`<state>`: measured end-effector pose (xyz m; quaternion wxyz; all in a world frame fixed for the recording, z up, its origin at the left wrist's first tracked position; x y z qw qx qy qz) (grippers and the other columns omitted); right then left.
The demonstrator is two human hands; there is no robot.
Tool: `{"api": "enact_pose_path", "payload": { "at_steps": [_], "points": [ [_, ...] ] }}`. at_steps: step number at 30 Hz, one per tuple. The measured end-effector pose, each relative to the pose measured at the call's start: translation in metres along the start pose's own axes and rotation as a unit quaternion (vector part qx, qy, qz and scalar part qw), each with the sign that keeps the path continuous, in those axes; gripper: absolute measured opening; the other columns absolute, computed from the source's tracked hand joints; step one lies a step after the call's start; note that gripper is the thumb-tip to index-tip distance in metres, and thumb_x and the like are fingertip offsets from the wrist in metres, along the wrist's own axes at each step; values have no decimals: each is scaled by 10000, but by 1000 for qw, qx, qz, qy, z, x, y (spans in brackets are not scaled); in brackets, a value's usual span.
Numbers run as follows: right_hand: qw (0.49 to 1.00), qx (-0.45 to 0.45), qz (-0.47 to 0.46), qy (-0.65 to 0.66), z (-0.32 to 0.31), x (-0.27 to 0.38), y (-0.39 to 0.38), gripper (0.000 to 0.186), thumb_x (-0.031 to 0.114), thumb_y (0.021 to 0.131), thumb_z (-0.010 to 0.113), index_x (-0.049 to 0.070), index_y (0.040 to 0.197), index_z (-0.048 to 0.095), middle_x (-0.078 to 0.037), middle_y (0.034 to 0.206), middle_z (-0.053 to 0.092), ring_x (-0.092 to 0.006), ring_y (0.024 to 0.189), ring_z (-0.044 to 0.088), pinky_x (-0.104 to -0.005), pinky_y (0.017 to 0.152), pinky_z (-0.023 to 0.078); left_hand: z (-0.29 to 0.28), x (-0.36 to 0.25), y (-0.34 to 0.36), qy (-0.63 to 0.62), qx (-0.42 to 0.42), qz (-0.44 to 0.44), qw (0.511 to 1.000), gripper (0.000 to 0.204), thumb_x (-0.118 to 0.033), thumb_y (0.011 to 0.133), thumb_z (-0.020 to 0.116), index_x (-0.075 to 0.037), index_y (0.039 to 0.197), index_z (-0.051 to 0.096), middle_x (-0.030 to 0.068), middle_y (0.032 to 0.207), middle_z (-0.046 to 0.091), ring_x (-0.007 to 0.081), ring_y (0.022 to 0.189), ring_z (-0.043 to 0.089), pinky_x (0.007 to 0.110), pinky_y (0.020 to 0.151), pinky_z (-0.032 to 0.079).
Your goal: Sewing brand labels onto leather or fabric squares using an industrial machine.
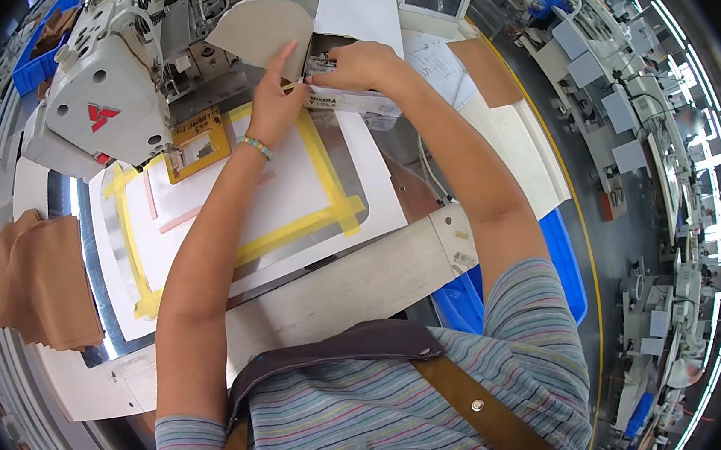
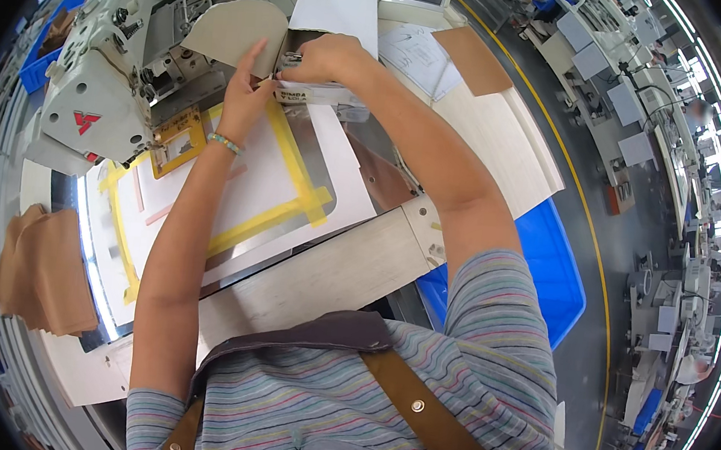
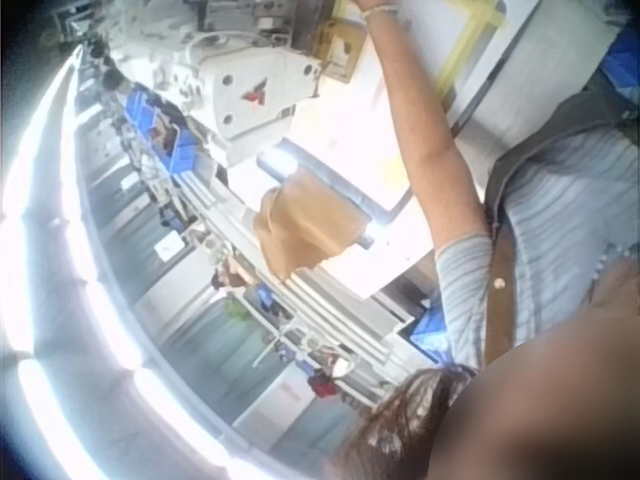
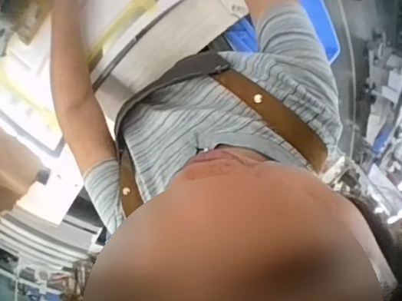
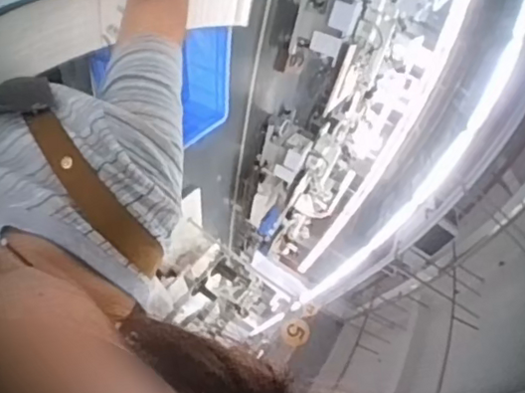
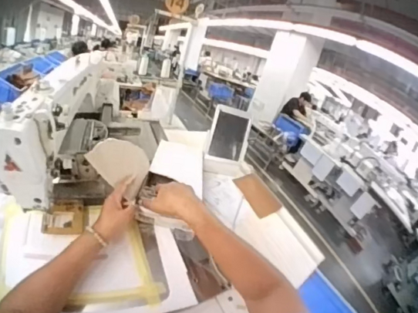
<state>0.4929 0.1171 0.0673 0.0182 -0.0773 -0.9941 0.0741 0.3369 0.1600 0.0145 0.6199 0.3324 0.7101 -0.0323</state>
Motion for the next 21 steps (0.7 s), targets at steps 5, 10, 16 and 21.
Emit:
{"api": "enact_pose_path", "payload": {
  "at_steps": [5, 10, 16, 21],
  "points": [
    [999, 31, 18, -6, -5, 9, 3, 908, 826, 832, 540, 125, 1391, 686, -151, 1277, 744, -336, 1187, 706, -449, 991, 557, -4, 2, 2, -13, -5, 18, 1000, 796, 26, 846, 680, -184, 1586, 476, 105, 1543, 562, 140, 1045, 645, 274, 878, 528],
    [999, 30, 29, -1, -4, 4, 4, 861, 776, 843, 546, 111, 1367, 702, -151, 1265, 748, -331, 1163, 716, -443, 983, 561, 0, 0, 0, -44, 12, -29, 999, 824, 65, 835, 679, -190, 1591, 473, 109, 1551, 552, 147, 1095, 642, 273, 896, 525],
    [997, 48, 49, 44, -7, 7, 12, 731, 703, 819, 600, 113, 1205, 795, -126, 1191, 776, -301, 1100, 737, -406, 957, 561, -1, 5, 1, -63, 8, -1, 998, 829, 82, 843, 694, -190, 1593, 471, 109, 1530, 565, 134, 1045, 641, 269, 876, 526],
    [998, 35, 46, 5, -5, 12, 14, 655, 623, 780, 680, 126, 1190, 797, -109, 1165, 782, -297, 1080, 741, -407, 943, 567, 1, -1, -1, -46, 10, 4, 999, 825, 81, 855, 691, -185, 1600, 457, 113, 1520, 573, 143, 1102, 653, 282, 915, 535]
  ]
}}
Point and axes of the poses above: each hand's wrist, its own y-axis towards the middle knuckle, its own z-axis out of the palm, x = y × z, the point moved 6 cm from there along y, towards the middle knuckle
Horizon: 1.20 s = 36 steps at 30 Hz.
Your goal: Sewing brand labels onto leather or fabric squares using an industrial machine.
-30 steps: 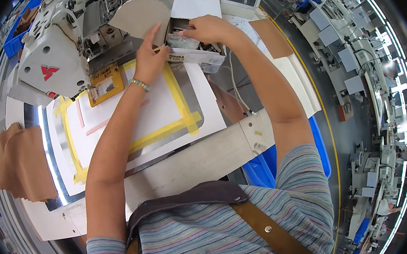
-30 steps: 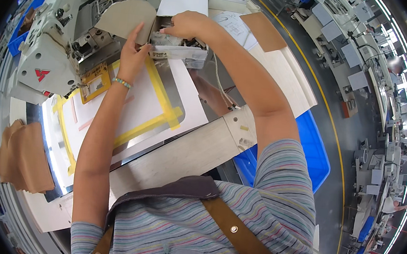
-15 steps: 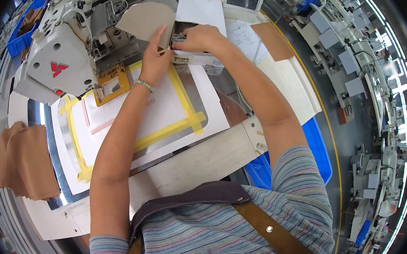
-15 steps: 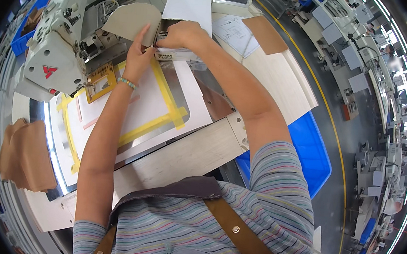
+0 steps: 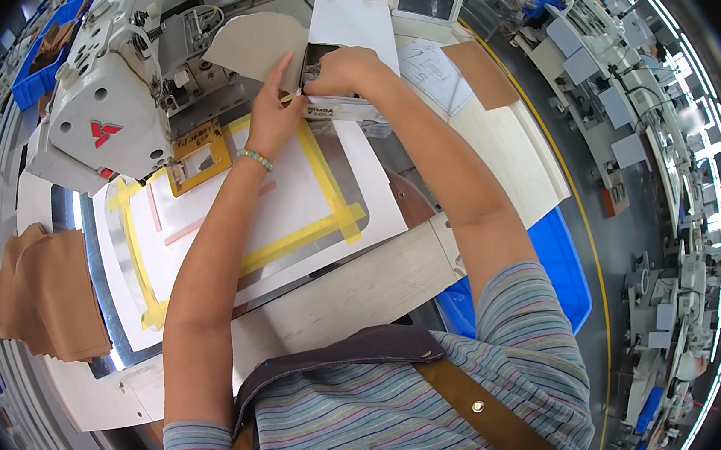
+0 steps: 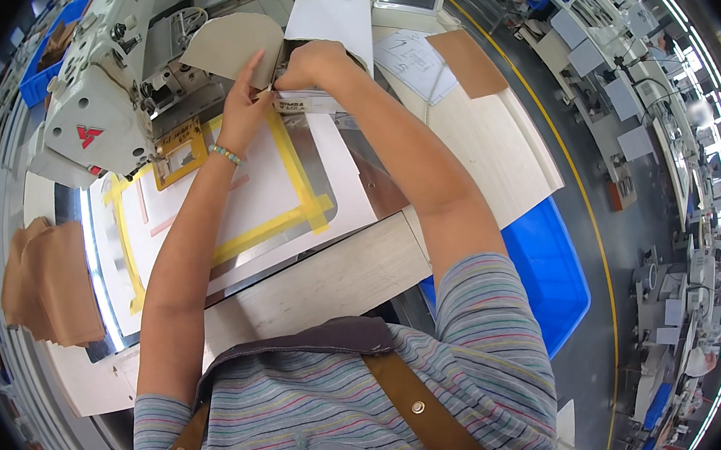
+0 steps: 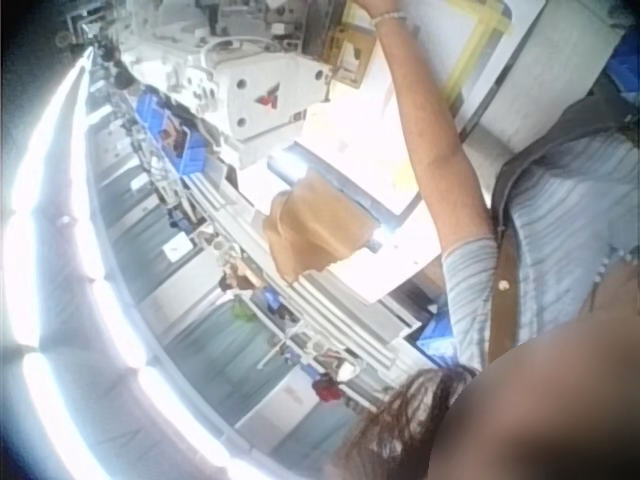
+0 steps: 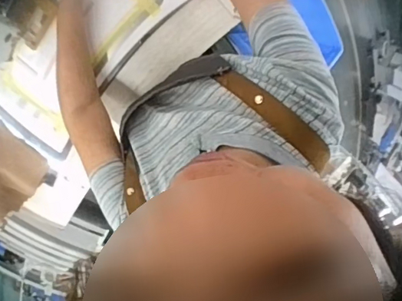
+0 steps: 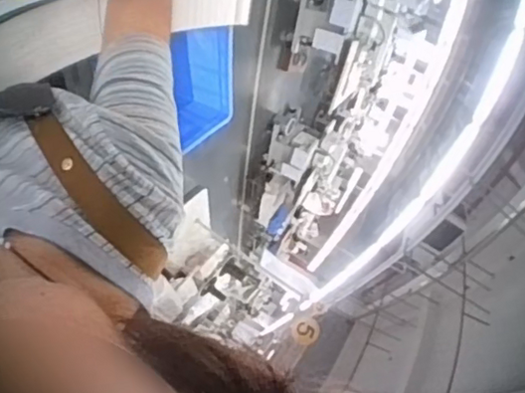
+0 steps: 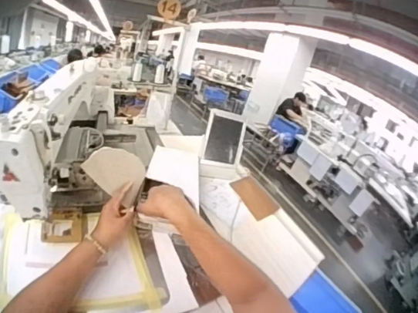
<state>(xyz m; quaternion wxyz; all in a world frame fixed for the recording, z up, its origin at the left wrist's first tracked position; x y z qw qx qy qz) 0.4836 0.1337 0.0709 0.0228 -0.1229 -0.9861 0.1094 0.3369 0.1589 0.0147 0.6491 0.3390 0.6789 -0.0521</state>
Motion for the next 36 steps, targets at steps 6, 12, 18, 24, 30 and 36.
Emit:
{"api": "enact_pose_path", "payload": {
  "at_steps": [6, 12, 18, 24, 30, 36],
  "points": [
    [995, -66, -43, 57, 3, -27, 3, 665, 561, 711, 733, 132, 1218, 778, -120, 1129, 781, -300, 1050, 742, -398, 904, 573, 0, -8, -7, 80, 22, -29, 996, 791, -9, 895, 686, -175, 1620, 416, 147, 1524, 576, 191, 1090, 681, 320, 963, 540],
    [949, -64, -110, 289, -3, -81, 0, 706, 449, 722, 803, 90, 1325, 724, -114, 1077, 763, -217, 958, 700, -336, 877, 541, 2, -16, -9, 91, 18, -13, 996, 784, -27, 906, 680, -188, 1624, 408, 170, 1551, 555, 221, 1093, 693, 342, 975, 538],
    [903, 4, -125, 411, -10, -85, -17, 606, 268, 831, 748, 88, 1403, 664, -9, 1129, 713, -124, 1031, 620, -278, 910, 477, 1, -17, -9, 84, 13, -18, 996, 775, -25, 910, 681, -187, 1620, 416, 170, 1551, 556, 221, 1090, 686, 339, 967, 539],
    [859, -43, -121, 495, -31, -81, -46, 532, 260, 845, 778, 108, 1348, 695, -3, 1134, 719, -93, 1008, 618, -258, 771, 456, -12, -30, -26, 214, -81, 63, 971, 671, -120, 915, 753, -141, 1536, 502, 216, 1505, 527, 287, 1165, 625, 374, 958, 528],
    [760, -137, -152, 617, -26, -80, -122, 604, 223, 854, 780, 42, 1406, 614, 45, 1066, 674, -6, 598, 384, -197, 515, 270, 16, -96, -68, 92, -152, 146, 973, 616, -239, 889, 842, -73, 1409, 557, 164, 1437, 453, 296, 1335, 490, 409, 1060, 465],
    [723, -101, -187, 657, 23, -39, -161, 648, 49, 900, 743, 16, 1500, 500, -115, 1311, 654, -167, 1144, 626, -315, 968, 531, 66, -78, -78, -307, 64, -122, 942, 873, -332, 953, 807, -8, 1583, 297, 127, 1459, 474, 215, 1318, 525, 366, 1059, 490]
  ]
}}
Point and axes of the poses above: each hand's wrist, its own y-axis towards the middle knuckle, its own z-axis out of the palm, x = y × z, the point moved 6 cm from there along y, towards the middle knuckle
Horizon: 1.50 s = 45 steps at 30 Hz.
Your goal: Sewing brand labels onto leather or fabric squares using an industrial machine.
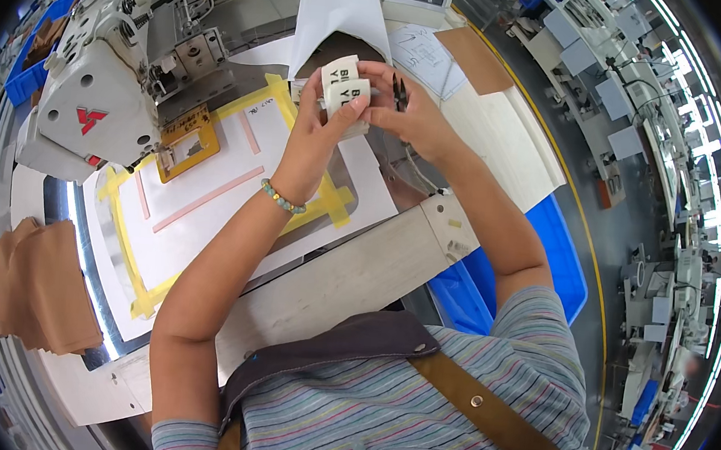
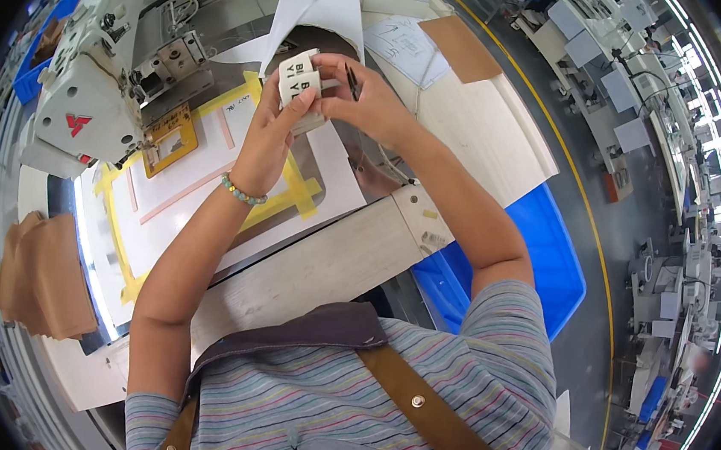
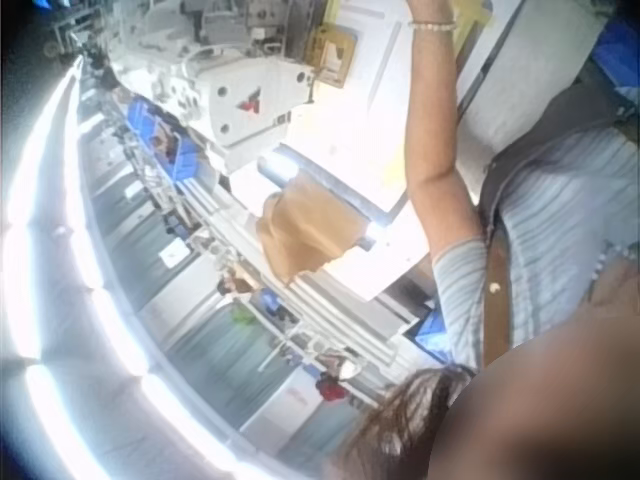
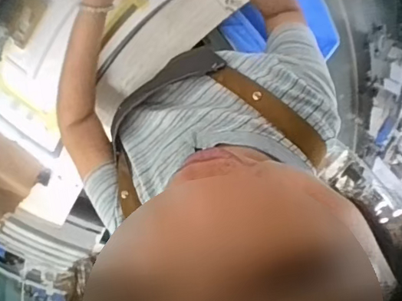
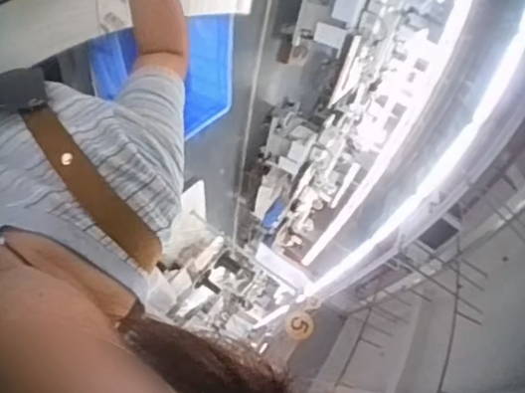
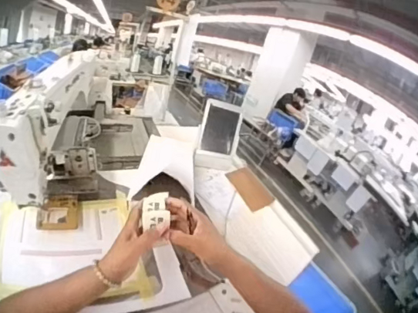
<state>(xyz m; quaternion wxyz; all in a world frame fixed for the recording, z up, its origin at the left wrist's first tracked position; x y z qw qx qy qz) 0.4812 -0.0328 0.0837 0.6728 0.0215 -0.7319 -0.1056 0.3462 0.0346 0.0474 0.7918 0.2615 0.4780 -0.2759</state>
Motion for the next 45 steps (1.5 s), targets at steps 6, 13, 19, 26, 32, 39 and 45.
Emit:
{"api": "enact_pose_path", "payload": {
  "at_steps": [6, 13, 19, 26, 32, 39, 45],
  "points": [
    [998, 20, -15, 53, 2, -22, -24, 720, 82, 898, 752, 55, 1545, 437, -112, 1373, 604, -183, 1224, 586, -341, 940, 535, 3, 29, -18, -19, 13, -85, 996, 804, -213, 962, 797, -25, 1578, 316, 86, 1385, 546, 177, 1244, 580, 339, 1047, 501],
    [994, 46, 98, 26, -10, -34, -41, 556, 143, 929, 729, 59, 1432, 509, -60, 1329, 622, -91, 1021, 616, -241, 846, 524, -9, 27, -27, 312, 43, 30, 948, 811, -94, 867, 842, 0, 1543, 405, 147, 1350, 618, 243, 1273, 604, 363, 1035, 521],
    [981, 34, 170, -86, -33, -60, -38, 247, 199, 958, 758, 78, 1142, 647, 16, 940, 670, -58, 862, 604, -233, 714, 509, 3, 6, -27, 611, 143, 116, 770, 825, -34, 745, 852, -22, 1492, 501, 189, 1304, 638, 366, 1209, 602, 428, 1033, 509],
    [939, 4, 147, -311, -57, -41, -36, 572, 325, 811, 918, 76, 1249, 646, -8, 843, 657, -104, 799, 619, -299, 708, 507, 16, 8, -27, 681, 228, 116, 687, 821, -77, 754, 844, 0, 1490, 488, 183, 1326, 581, 380, 1207, 571, 452, 1027, 498],
    [950, 41, 202, -234, -41, -64, -38, 795, 278, 805, 918, 92, 1493, 566, -108, 1126, 697, -159, 960, 669, -333, 855, 556, 24, 7, -25, 662, 210, 91, 714, 1004, -178, 743, 895, -8, 1579, 365, 223, 1478, 491, 415, 1338, 510, 446, 1113, 465],
    [933, -77, -12, -350, -33, -59, -47, 762, 359, 828, 878, 3, 1434, 584, -181, 1348, 645, -244, 1047, 675, -350, 913, 557, 14, 9, -32, 598, 117, 125, 783, 1168, -168, 692, 951, -37, 1634, 272, 246, 1623, 328, 411, 1497, 378, 464, 1224, 385],
    [966, -96, 86, -226, -34, -53, -55, 686, 340, 874, 839, -13, 1411, 601, -213, 1338, 647, -327, 1120, 668, -388, 971, 541, 3, 21, -32, 501, 108, 132, 848, 1192, -150, 698, 953, -73, 1653, 244, 217, 1675, 237, 399, 1548, 295, 455, 1275, 302]
  ]
}}
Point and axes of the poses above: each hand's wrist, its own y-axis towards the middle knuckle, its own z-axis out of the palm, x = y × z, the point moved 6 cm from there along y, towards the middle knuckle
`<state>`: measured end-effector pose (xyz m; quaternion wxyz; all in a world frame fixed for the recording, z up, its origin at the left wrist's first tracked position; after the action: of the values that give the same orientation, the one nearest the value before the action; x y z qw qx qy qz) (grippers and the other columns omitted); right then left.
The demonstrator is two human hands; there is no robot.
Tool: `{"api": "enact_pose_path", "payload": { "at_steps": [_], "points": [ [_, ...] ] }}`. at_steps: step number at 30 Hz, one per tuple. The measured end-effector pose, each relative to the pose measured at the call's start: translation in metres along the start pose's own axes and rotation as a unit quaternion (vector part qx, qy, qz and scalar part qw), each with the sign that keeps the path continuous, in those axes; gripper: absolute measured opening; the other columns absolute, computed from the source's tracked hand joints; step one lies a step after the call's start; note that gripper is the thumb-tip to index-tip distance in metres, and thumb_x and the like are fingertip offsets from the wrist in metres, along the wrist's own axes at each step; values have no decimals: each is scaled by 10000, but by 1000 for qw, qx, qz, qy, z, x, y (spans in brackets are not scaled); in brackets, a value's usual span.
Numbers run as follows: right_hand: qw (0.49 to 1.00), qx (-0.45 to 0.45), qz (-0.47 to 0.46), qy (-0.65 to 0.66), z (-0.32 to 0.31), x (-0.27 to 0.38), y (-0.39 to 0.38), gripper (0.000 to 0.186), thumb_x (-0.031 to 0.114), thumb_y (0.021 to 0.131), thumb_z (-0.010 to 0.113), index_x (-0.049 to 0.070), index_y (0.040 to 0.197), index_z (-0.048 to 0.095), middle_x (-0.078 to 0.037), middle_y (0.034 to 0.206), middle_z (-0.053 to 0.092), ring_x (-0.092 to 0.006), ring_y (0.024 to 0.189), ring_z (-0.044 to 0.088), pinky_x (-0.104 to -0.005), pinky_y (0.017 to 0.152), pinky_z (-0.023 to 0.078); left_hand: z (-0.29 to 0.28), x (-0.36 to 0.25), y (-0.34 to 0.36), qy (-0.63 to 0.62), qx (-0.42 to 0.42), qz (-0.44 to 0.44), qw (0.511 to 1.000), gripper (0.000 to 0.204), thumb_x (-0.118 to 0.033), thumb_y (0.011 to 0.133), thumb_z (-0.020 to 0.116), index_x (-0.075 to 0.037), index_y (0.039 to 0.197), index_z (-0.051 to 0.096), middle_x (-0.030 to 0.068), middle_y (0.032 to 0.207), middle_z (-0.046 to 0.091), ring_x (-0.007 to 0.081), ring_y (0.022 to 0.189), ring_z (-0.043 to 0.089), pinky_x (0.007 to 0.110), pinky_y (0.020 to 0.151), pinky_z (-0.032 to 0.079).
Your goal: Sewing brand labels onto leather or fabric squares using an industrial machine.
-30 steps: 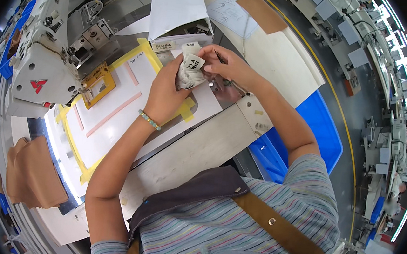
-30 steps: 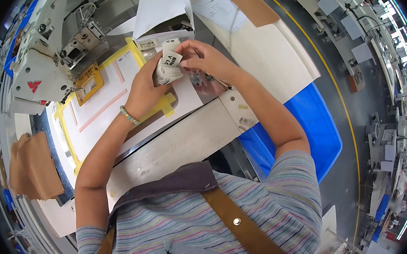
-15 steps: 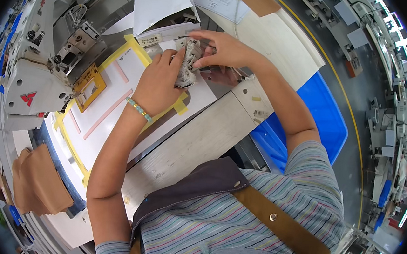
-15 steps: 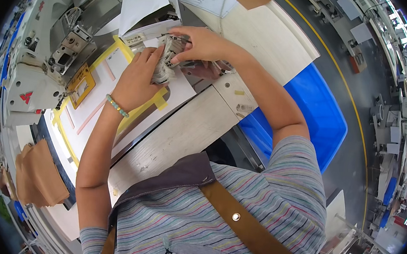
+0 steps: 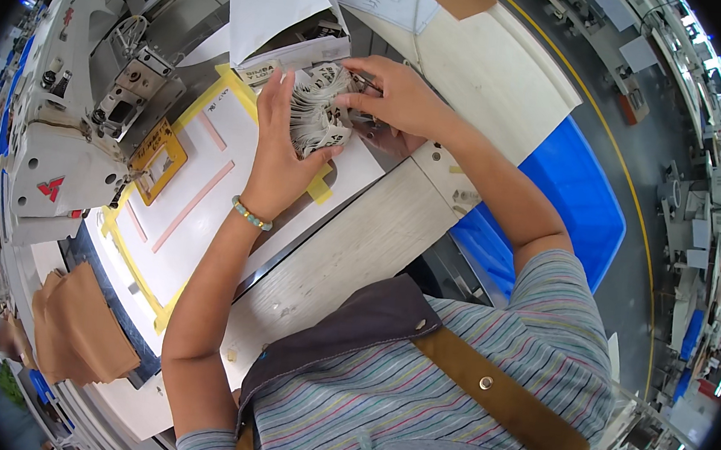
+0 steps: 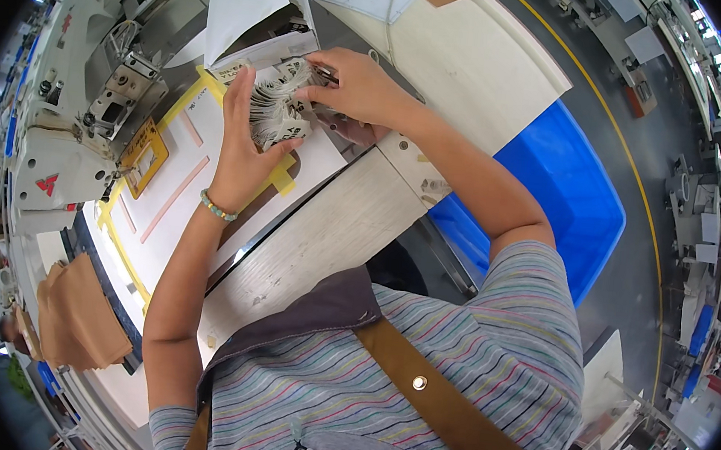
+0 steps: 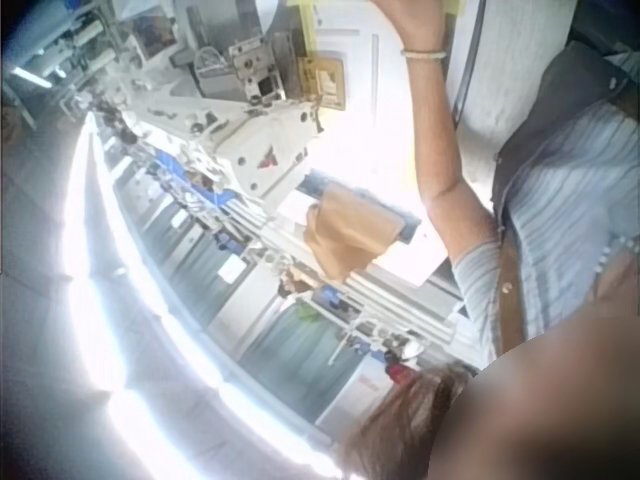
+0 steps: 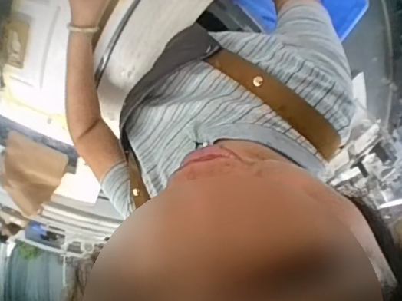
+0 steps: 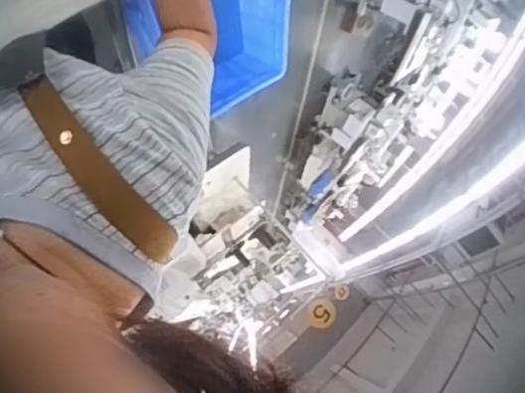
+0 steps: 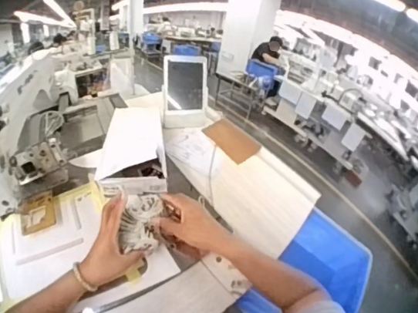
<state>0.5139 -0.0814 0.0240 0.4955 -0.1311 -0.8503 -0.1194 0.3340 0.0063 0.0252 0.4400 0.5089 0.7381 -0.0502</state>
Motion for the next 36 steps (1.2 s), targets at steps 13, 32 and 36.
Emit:
{"api": "enact_pose_path", "payload": {
  "at_steps": [13, 32, 36],
  "points": [
    [992, -105, -69, 12, -22, -9, -3, 455, 335, 926, 798, 15, 1239, 712, -116, 1212, 678, -264, 1013, 683, -359, 853, 555, 1, -7, 9, 45, -10, -6, 999, 1320, -230, 643, 991, -38, 1656, 168, 233, 1658, 241, 400, 1522, 304, 469, 1263, 314],
    [972, -6, -111, -205, 18, 15, -27, 577, 447, 951, 731, 137, 1425, 623, -72, 1443, 567, -328, 1053, 700, -437, 883, 561, 15, 2, 34, 257, 79, 86, 959, 1187, -564, 696, 880, 14, 1594, 361, 252, 1669, 333, 420, 1551, 304, 580, 1221, 234],
    [974, -20, -104, -201, 17, 11, -25, 606, 482, 942, 728, 137, 1428, 618, -65, 1423, 572, -327, 1040, 701, -437, 875, 561, 8, -7, 24, 198, 29, 124, 972, 1211, -622, 711, 854, 2, 1612, 337, 222, 1684, 326, 413, 1566, 276, 580, 1232, 205]
  ]
}}
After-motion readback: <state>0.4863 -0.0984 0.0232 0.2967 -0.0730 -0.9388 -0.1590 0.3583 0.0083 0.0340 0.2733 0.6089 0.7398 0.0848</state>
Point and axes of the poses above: each hand's wrist, its own y-axis towards the middle knuckle, its own z-axis out of the palm, x = y × z, the point moved 6 cm from there along y, towards the middle knuckle
